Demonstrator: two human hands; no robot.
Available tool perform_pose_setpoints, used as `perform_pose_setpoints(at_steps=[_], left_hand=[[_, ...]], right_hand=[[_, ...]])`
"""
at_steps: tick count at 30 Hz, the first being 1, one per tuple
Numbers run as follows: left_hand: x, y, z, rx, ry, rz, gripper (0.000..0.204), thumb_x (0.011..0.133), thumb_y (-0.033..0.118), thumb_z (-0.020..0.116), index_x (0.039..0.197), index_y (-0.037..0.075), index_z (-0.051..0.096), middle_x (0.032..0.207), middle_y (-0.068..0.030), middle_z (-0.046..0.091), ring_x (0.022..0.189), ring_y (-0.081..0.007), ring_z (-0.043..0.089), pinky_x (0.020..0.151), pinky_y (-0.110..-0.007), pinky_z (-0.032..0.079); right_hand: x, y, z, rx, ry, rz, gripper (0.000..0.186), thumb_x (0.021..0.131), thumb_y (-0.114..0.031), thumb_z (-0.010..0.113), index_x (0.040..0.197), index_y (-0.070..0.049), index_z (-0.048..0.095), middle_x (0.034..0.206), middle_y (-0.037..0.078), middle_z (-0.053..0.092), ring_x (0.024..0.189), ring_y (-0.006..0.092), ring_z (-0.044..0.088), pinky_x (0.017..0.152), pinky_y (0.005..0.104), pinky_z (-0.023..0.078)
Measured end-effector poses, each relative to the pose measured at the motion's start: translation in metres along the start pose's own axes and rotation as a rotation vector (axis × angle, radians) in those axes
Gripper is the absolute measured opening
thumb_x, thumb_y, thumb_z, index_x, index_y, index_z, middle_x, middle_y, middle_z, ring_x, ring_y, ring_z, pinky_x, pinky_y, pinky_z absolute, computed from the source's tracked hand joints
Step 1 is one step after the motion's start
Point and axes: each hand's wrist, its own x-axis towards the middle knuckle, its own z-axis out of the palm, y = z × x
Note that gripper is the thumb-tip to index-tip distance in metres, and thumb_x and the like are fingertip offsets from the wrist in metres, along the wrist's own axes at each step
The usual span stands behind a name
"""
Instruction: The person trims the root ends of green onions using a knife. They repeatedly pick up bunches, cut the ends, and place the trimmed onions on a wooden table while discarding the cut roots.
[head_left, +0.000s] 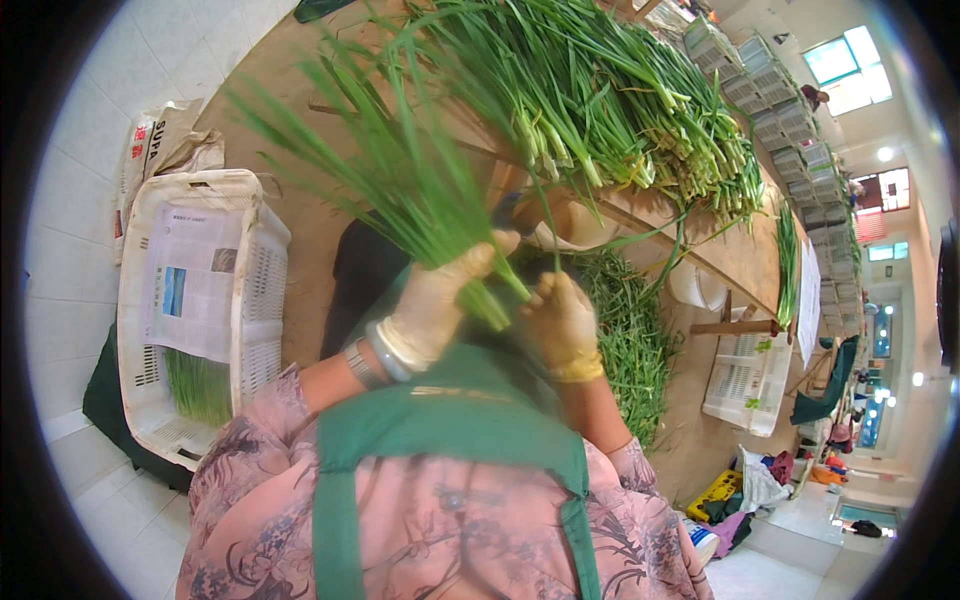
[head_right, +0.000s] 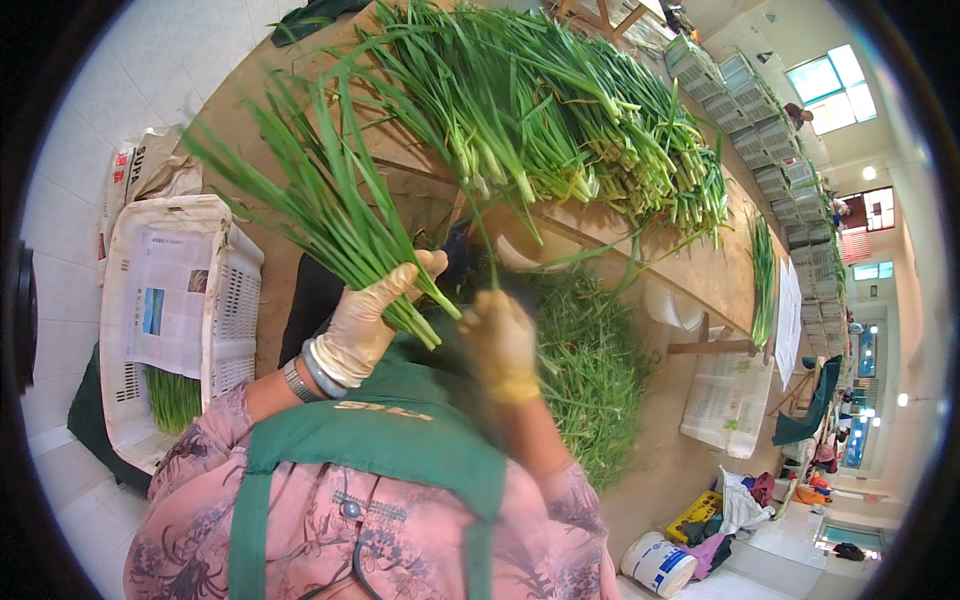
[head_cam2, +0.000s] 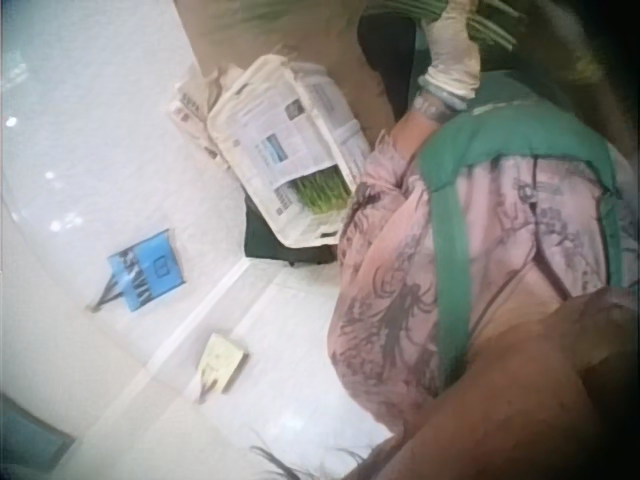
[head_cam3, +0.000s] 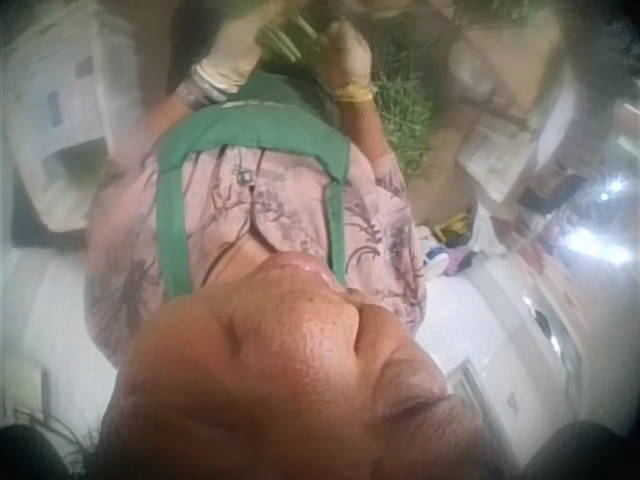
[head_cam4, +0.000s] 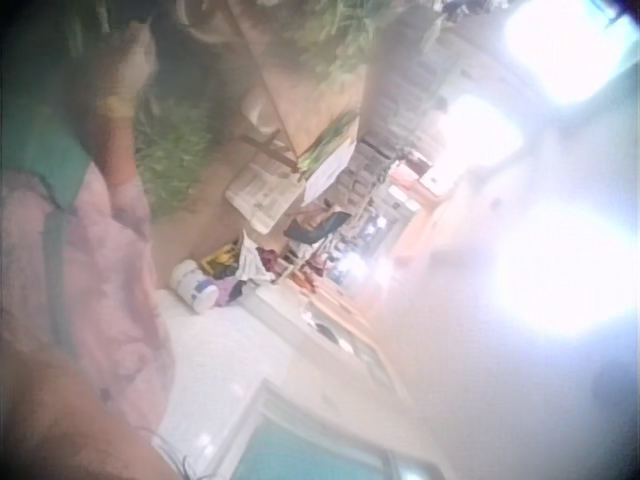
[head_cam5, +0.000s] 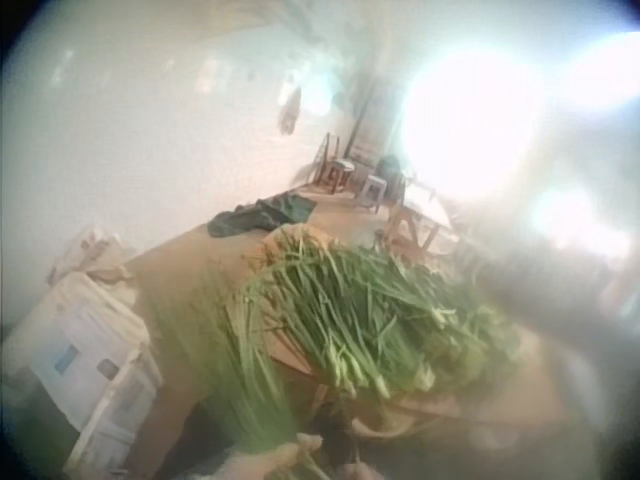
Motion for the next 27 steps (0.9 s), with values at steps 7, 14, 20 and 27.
perform_pose_setpoints(at_steps=[7,14,20,27], left_hand=[[0.001,0.029,-0.015,-0.361,-0.062,-0.174,0.035,0.096,0.019,0.064,0.126,0.002,0.059,0.096,-0.0068,0.064,0.088,-0.0193,0.063,0.089,-0.04,0.052],[-0.001,0.041,-0.014,-0.415,-0.149,-0.187,0.035,0.104,0.023,0.052,0.13,0.001,0.055,0.062,0.0051,0.026,0.049,-0.0064,0.027,0.049,-0.024,0.025],[-0.001,0.068,-0.013,-0.366,-0.293,-0.043,0.032,0.105,0.023,0.05,0.126,0.0,0.058,0.061,0.0055,0.028,0.048,-0.0065,0.028,0.049,-0.025,0.028],[-0.001,0.039,-0.018,-0.11,0.064,-0.171,0.035,0.099,0.025,0.062,0.124,0.001,0.061,0.101,-0.0041,0.067,0.064,-0.0105,0.049,0.069,-0.029,0.047]], right_hand=[[-0.022,-0.07,-0.157,-2.149,-0.08,0.344,0.035,0.086,-0.04,0.064,0.097,-0.007,0.069,0.097,0.017,0.071,0.092,0.0369,0.069,0.08,0.0487,0.054],[0.03,-0.183,0.096,-1.391,0.011,-0.936,0.018,0.089,-0.027,0.066,0.091,-0.009,0.067,0.089,0.014,0.07,0.076,0.0344,0.068,0.066,0.0414,0.055],[0.094,-0.182,0.101,-1.63,-0.011,-0.669,0.02,0.09,-0.026,0.061,0.084,-0.01,0.07,0.086,0.017,0.072,0.078,0.0347,0.071,0.067,0.0422,0.057],[-0.006,-0.158,0.065,-1.381,0.069,-1.005,0.012,0.087,-0.019,0.069,0.086,-0.008,0.066,0.08,0.013,0.06,0.074,0.0315,0.063,0.065,0.0413,0.053]])
